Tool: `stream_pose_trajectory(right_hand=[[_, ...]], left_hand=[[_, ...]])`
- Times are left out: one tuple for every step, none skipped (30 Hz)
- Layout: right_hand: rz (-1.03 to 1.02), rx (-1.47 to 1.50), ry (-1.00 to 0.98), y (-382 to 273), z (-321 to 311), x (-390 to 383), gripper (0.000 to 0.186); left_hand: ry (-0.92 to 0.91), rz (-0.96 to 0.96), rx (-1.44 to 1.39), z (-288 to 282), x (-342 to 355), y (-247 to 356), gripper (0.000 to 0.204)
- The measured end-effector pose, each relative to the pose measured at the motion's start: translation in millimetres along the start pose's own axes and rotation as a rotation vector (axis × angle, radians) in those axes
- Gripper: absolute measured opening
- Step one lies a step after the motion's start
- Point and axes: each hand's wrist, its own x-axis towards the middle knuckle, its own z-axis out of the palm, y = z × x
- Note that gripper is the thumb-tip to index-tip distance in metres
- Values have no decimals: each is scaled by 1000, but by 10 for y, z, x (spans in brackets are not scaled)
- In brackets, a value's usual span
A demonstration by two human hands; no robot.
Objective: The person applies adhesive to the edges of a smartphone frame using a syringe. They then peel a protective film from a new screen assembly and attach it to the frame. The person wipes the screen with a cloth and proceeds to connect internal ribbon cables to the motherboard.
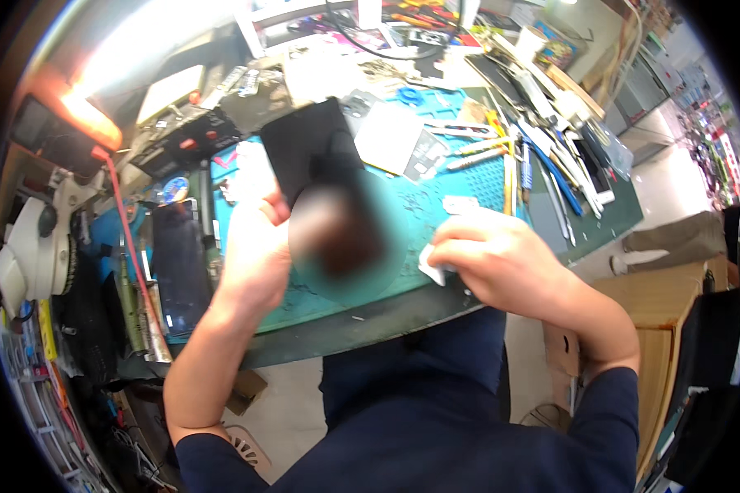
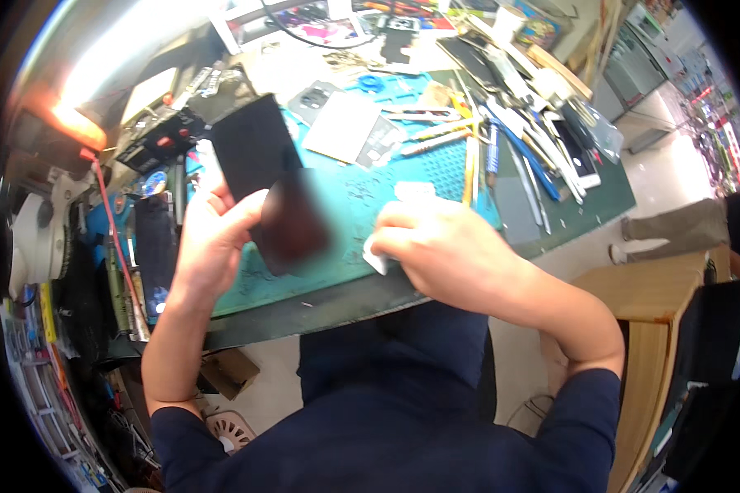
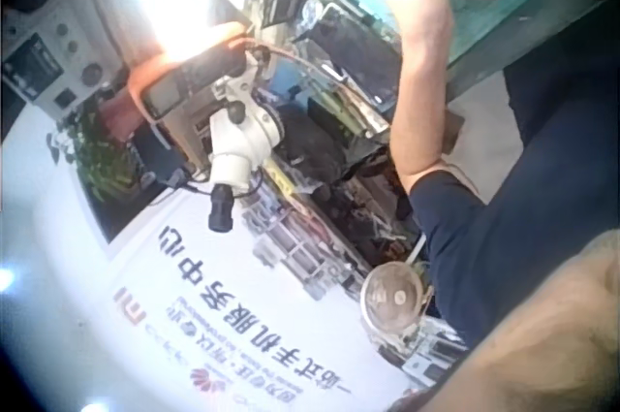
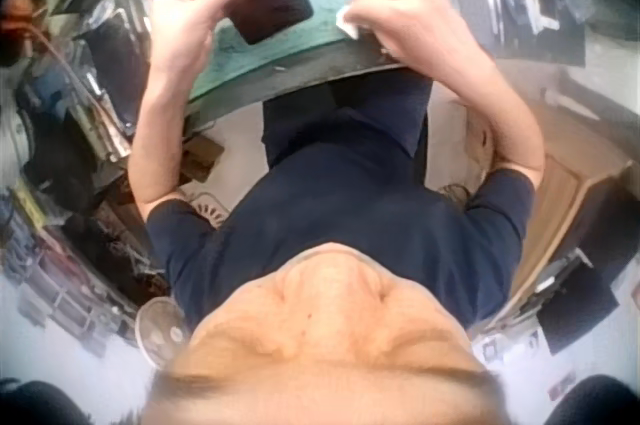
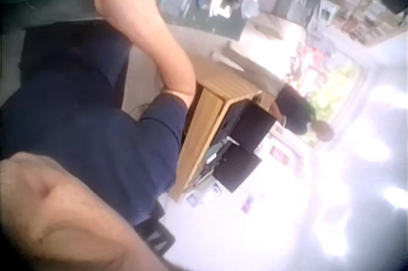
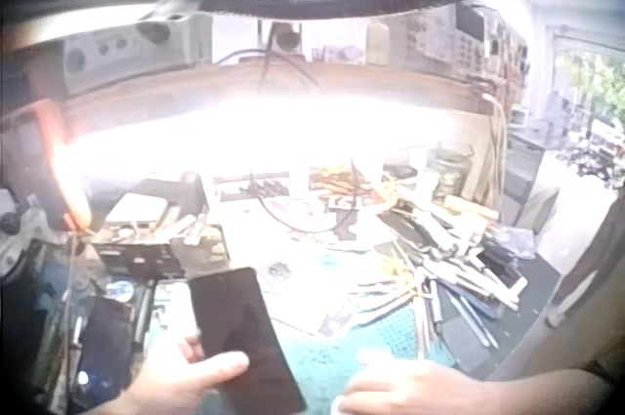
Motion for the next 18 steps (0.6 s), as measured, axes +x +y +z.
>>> stream_pose_trajectory(right_hand=[[11,69,-25,24,-55,-14,23],[14,17,29,63,-54,-28,20],[15,-37,83,94,-52,-19,17],[-1,-107,67,82,-54,7,20],[52,-93,156,90,-88,59,21],[105,-78,246,95,-131,139,21],[157,-61,335,103,-158,219,21],[333,189,379,107,-141,319,23],[427,475,234,55,-236,412,30],[406,641,114,102,-179,461,33],[381,804,-13,152,-115,505,36],[390,916,-137,143,-112,557,35],[389,963,-136,187,1,558,32],[429,875,-151,167,1,579,30],[469,787,-166,151,-5,602,28],[461,846,-122,152,7,604,26],[454,907,-86,146,37,593,24],[448,968,-49,141,67,582,21]], left_hand=[[-43,43,-29,56,-11,-1,38],[-43,15,45,97,-3,3,36],[-40,-8,118,136,-1,23,34],[-62,34,202,188,-20,61,32],[-94,78,281,232,-24,94,30],[-111,73,373,237,-40,126,31],[-129,70,466,240,-57,161,32],[-117,73,515,201,-120,151,34],[-114,82,562,171,-152,115,36],[-121,117,435,183,-167,70,40],[-145,98,365,202,-174,82,40],[-133,119,244,261,-172,69,36],[-123,140,122,303,-168,64,33],[-156,158,192,244,-178,34,39],[-129,182,199,242,-186,23,39],[-102,205,206,261,-181,12,38],[-69,223,209,286,-179,-14,38],[2,285,261,349,-158,6,37]])
